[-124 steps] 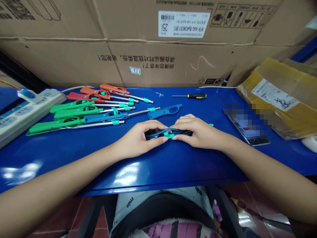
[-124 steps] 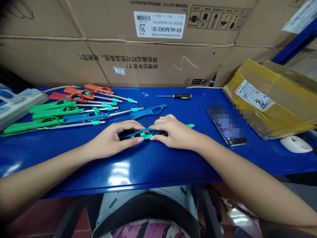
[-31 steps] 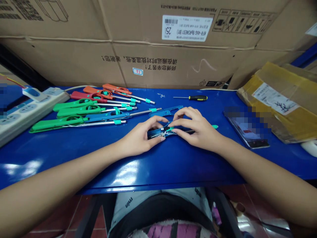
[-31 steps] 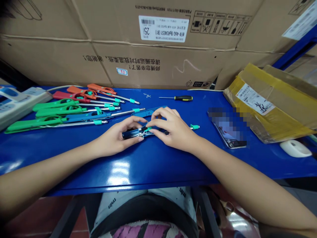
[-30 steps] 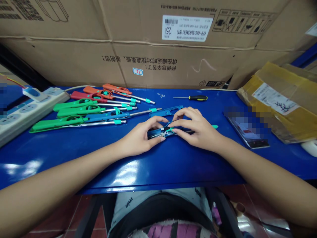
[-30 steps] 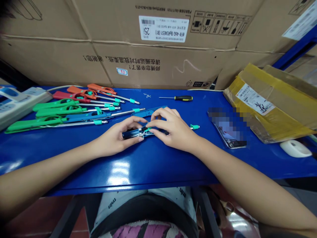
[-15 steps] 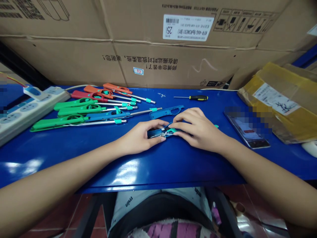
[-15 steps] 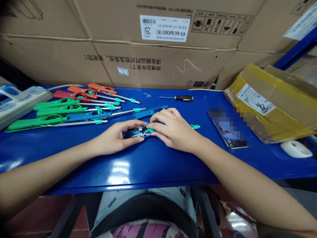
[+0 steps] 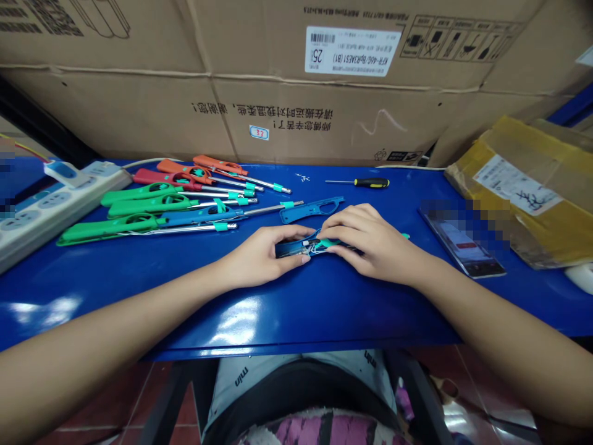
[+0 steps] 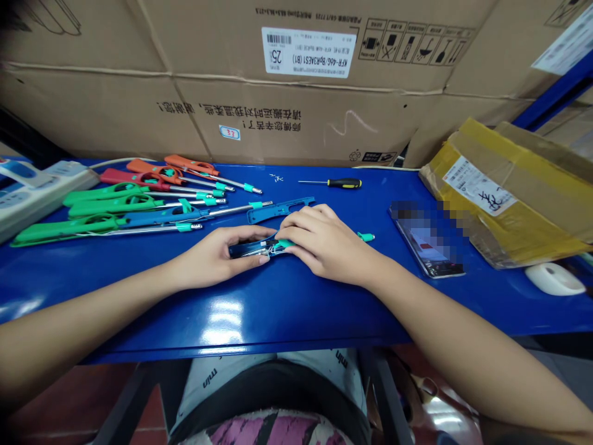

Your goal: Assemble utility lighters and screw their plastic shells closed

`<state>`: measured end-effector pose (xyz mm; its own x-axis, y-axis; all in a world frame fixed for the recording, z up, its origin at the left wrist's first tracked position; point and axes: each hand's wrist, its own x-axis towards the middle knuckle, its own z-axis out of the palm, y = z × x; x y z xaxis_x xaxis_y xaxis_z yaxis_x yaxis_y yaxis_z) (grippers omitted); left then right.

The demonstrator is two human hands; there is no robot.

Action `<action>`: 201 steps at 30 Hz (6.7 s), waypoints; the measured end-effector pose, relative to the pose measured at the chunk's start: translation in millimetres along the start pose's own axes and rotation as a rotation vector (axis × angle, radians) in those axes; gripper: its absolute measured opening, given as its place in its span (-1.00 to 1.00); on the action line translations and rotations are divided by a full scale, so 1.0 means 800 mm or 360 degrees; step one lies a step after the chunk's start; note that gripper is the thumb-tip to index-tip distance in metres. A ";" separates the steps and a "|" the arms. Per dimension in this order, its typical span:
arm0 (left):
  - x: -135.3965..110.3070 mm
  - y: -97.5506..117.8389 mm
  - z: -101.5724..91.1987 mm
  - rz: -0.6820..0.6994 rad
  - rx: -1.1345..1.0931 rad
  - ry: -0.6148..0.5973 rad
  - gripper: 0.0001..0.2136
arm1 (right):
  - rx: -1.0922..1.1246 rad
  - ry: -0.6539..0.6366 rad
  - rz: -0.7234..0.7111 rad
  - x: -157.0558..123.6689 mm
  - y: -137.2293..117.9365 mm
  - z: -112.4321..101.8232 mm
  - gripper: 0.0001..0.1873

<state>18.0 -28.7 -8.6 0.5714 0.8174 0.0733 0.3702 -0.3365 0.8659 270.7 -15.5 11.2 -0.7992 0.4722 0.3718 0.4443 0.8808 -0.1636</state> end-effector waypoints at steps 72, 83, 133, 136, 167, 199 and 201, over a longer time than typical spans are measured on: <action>-0.004 0.004 0.016 0.0275 -0.0041 0.0397 -0.77 | 0.0142 0.0507 -0.0011 0.003 -0.018 0.017 -0.84; -0.007 0.009 0.017 0.0289 0.0022 0.0431 -0.77 | 0.0189 0.0944 0.0201 0.009 -0.024 0.010 -0.84; -0.012 0.008 0.022 0.0088 -0.0186 0.0240 -0.73 | 0.1240 -0.0092 0.0844 0.012 -0.007 0.007 -0.71; -0.011 0.008 0.023 0.0035 -0.0304 0.0219 -0.73 | 0.1225 -0.0071 0.0862 0.013 -0.008 0.008 -0.72; -0.007 0.020 0.024 -0.0113 -0.0476 0.0251 -0.70 | 0.1345 -0.0092 0.0966 0.012 -0.011 0.005 -0.68; -0.009 0.014 0.008 0.0457 -0.0022 0.0432 -0.79 | 0.0883 0.0189 0.0412 0.004 -0.005 -0.017 -0.84; -0.008 0.013 0.008 0.0379 -0.0140 0.0362 -0.78 | 0.0868 0.0189 0.0400 0.003 -0.004 -0.018 -0.86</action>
<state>22.5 -40.4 -3.2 0.4527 0.8073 0.3784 0.1759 -0.4970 0.8497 272.9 -17.7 25.6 -0.6324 0.6885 0.3550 0.3172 0.6483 -0.6921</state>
